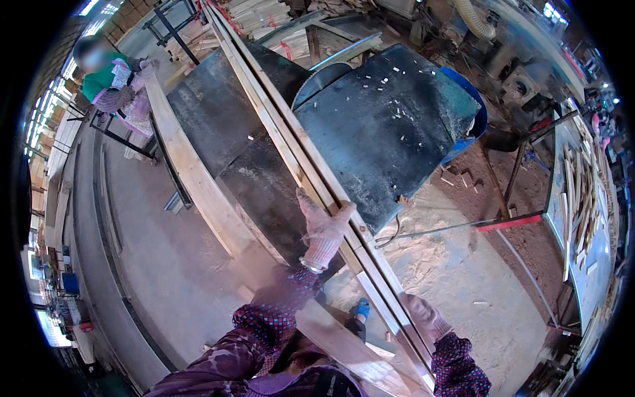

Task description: The person picks up wooden planks from a pile on the floor and stacks them on a metal rack. The person handles the planks one by one, lifting them and placing them into a growing stack.

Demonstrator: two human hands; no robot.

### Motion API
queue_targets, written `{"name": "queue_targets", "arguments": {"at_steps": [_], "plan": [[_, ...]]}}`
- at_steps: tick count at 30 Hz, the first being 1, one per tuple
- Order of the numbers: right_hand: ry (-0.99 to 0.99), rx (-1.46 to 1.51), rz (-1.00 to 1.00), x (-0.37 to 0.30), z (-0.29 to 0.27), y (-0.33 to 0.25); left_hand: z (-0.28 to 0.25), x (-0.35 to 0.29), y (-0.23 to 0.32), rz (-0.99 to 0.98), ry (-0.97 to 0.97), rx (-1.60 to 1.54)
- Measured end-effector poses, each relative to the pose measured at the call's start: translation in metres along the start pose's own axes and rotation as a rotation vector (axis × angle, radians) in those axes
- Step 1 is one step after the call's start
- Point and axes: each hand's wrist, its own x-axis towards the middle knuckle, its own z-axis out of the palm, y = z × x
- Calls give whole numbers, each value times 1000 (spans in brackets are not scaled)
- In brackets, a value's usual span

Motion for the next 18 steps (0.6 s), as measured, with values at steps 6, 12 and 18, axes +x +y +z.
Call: {"name": "queue_targets", "arguments": {"at_steps": [6,12,18], "plan": [[-10,-411,-74,-5,35,-22,-23,11,8,-98,-55,303],[-16,-285,-80,-1,15,-6,-14,36,7,-91,-52,386],[7,-259,-40,-10,37,-29,8,87,82,-282,98,714]]}}
